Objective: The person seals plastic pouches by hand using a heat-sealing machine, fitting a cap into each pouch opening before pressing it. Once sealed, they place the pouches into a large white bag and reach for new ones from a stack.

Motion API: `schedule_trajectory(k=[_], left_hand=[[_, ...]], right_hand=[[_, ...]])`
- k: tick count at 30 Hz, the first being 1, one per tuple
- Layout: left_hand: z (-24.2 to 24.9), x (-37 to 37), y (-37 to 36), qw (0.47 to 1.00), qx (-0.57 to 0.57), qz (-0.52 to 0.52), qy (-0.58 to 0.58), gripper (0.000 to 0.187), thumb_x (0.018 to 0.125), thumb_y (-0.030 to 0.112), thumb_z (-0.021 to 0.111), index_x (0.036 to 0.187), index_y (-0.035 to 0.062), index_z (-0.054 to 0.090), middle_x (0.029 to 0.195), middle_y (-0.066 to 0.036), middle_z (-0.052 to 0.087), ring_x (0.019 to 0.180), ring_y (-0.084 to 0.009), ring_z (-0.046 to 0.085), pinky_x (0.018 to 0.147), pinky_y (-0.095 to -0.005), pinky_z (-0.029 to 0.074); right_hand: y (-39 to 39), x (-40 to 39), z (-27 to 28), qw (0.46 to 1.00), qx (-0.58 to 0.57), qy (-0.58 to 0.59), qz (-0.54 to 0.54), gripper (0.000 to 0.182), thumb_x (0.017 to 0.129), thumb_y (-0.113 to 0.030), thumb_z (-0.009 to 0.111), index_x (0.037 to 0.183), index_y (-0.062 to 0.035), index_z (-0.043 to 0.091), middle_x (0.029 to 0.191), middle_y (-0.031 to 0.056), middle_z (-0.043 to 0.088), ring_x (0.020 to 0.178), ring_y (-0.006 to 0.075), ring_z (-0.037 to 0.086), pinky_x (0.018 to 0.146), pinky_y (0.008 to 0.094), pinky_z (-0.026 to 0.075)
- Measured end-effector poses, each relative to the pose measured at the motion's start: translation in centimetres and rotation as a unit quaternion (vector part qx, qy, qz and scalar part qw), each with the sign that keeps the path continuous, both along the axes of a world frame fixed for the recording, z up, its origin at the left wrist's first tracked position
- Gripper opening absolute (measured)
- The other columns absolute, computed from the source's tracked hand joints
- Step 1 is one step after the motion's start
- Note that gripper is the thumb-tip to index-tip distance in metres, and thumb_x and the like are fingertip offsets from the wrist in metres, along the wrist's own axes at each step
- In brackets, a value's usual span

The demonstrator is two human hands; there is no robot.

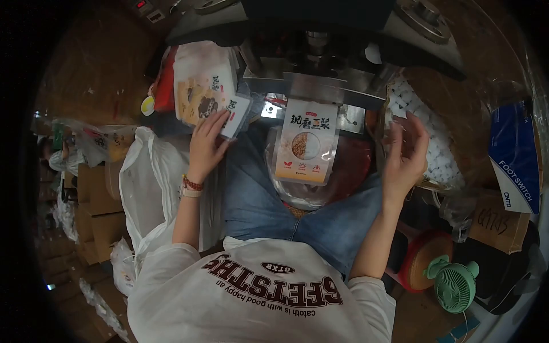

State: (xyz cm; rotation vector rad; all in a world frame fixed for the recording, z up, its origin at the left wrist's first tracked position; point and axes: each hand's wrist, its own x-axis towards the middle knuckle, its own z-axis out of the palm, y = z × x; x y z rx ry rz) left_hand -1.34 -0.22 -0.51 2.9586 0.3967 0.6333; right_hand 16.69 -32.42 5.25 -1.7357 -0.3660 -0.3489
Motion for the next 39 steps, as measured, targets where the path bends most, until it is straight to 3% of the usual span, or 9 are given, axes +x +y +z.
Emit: schedule_trajectory(k=[3,7,13,18,21,29,34,36,39], left_hand=[[0.7,-1.1,-1.9,0.983,-0.147,-0.041,-0.104,0.044,0.066,-0.006,0.058,0.105,0.0114,0.068,0.100,-0.006,0.069,0.094,-0.0252,0.066,0.080,-0.0326,0.051],[3.1,-0.5,-5.9,0.946,-0.265,-0.079,-0.170,0.041,0.064,-0.007,0.057,0.100,0.0071,0.068,0.098,-0.008,0.069,0.092,-0.0262,0.066,0.081,-0.0339,0.053],[6.6,-0.6,-8.8,0.958,-0.149,-0.197,-0.149,0.042,0.060,-0.005,0.061,0.100,0.0071,0.067,0.100,-0.007,0.068,0.093,-0.0257,0.066,0.073,-0.0323,0.055],[5.3,0.5,-9.9,0.926,-0.271,-0.242,-0.108,0.027,0.071,-0.001,0.066,0.098,0.0037,0.067,0.093,-0.008,0.069,0.080,-0.0190,0.068,0.064,-0.0286,0.054],[1.3,3.2,-11.0,0.778,-0.615,-0.115,0.059,0.024,0.087,0.019,0.068,0.094,-0.0046,0.068,0.082,-0.009,0.070,0.074,-0.0017,0.059,0.061,-0.0207,0.049],[2.5,9.6,-10.1,0.536,-0.840,-0.084,0.000,0.029,0.089,0.016,0.064,0.107,-0.0062,0.063,0.098,-0.012,0.068,0.079,-0.0154,0.068,0.069,-0.0277,0.055],[2.3,9.6,-9.7,0.555,-0.830,-0.055,0.010,0.031,0.088,0.017,0.065,0.109,-0.0058,0.061,0.100,-0.012,0.067,0.085,-0.0149,0.066,0.073,-0.0275,0.053],[2.8,9.2,-8.0,0.747,-0.662,-0.058,-0.019,0.039,0.085,0.026,0.069,0.108,-0.0047,0.062,0.090,-0.010,0.069,0.081,-0.0169,0.067,0.069,-0.0274,0.053],[3.9,6.6,-3.4,0.977,0.091,0.110,-0.160,0.056,0.078,0.033,0.074,0.123,0.0057,0.056,0.116,-0.008,0.063,0.108,-0.0264,0.060,0.092,-0.0370,0.045]], right_hand=[[1.8,-3.1,1.6,0.954,0.191,0.065,0.221,0.031,0.086,0.007,0.058,0.116,0.0020,0.049,0.109,0.0163,0.064,0.090,0.0169,0.064,0.077,0.0259,0.053],[4.0,-6.8,2.4,0.891,0.200,0.155,0.378,0.028,0.082,0.010,0.061,0.109,0.0040,0.054,0.108,0.0168,0.064,0.094,0.0171,0.064,0.076,0.0266,0.055],[5.0,-7.0,2.3,0.891,-0.169,-0.230,0.354,0.029,0.075,-0.001,0.068,0.104,0.0013,0.064,0.103,0.0117,0.063,0.085,0.0257,0.062,0.070,0.0320,0.051],[3.9,-6.4,3.9,0.891,-0.230,-0.250,0.301,0.037,0.073,-0.007,0.071,0.109,-0.0003,0.062,0.108,0.0131,0.062,0.094,0.0309,0.058,0.079,0.0372,0.048],[2.9,-4.9,3.6,0.939,-0.173,-0.216,0.203,0.041,0.074,-0.008,0.072,0.112,-0.0005,0.060,0.112,0.0140,0.061,0.098,0.0324,0.057,0.083,0.0380,0.047],[-1.9,2.6,0.1,0.913,-0.362,-0.178,-0.067,0.026,0.084,-0.013,0.065,0.107,-0.0008,0.062,0.100,0.0162,0.065,0.089,0.0330,0.061,0.081,0.0384,0.047],[-3.0,4.3,-3.0,0.911,-0.411,-0.025,-0.007,0.028,0.087,-0.014,0.060,0.112,-0.0008,0.059,0.101,0.0204,0.063,0.084,0.0303,0.062,0.073,0.0381,0.049],[-2.6,3.2,-2.1,0.939,-0.343,0.008,-0.032,0.025,0.090,-0.014,0.058,0.112,-0.0014,0.060,0.100,0.0176,0.064,0.081,0.0262,0.062,0.070,0.0349,0.048],[-2.5,1.6,-1.3,0.982,-0.176,0.040,-0.062,0.023,0.094,-0.015,0.054,0.112,-0.0020,0.060,0.098,0.0123,0.064,0.077,0.0189,0.061,0.066,0.0287,0.046]])
